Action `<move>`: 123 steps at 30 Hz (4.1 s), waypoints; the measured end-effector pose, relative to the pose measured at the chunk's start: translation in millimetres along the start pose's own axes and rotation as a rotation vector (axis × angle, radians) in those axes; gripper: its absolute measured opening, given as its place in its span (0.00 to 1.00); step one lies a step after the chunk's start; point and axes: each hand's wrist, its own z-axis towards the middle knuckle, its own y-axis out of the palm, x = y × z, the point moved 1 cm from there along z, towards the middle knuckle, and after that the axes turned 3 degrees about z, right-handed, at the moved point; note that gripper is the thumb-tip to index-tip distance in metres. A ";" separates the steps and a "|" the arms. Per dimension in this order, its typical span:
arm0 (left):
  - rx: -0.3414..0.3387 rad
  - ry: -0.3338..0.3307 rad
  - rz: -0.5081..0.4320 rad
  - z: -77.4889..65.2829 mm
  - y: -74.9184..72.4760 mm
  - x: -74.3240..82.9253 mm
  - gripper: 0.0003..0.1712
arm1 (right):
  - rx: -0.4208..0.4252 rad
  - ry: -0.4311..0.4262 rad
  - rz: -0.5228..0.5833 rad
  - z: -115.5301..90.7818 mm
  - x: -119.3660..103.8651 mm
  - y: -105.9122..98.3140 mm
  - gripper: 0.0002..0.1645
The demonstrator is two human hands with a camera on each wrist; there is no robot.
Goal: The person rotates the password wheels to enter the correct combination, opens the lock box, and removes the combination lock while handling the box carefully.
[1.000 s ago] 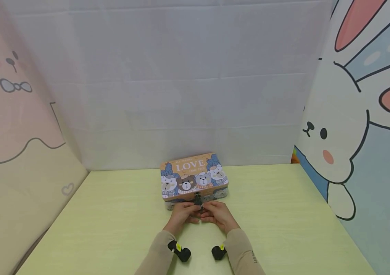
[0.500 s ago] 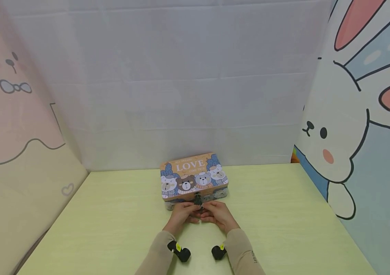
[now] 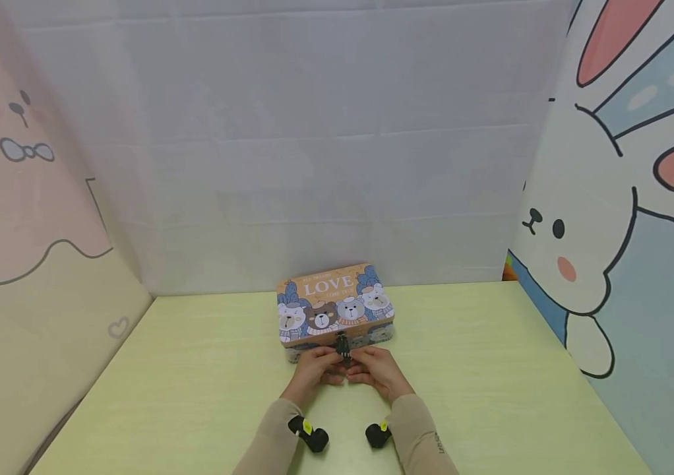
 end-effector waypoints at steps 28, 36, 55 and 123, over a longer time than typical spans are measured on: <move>0.021 -0.001 0.013 -7.5 3.8 8.8 0.09 | -0.050 0.035 0.024 -0.2 -2.0 -2.3 0.14; 0.026 -0.006 0.026 -1.9 3.4 1.6 0.08 | -0.100 0.034 0.023 0.2 -0.7 -3.6 0.12; 0.001 0.057 0.085 -28.9 9.9 30.6 0.12 | -0.112 0.022 0.004 0.6 -0.2 -3.2 0.13; 0.013 0.019 0.090 -2.3 2.4 3.1 0.11 | -0.090 0.007 0.006 0.6 -0.5 -3.6 0.13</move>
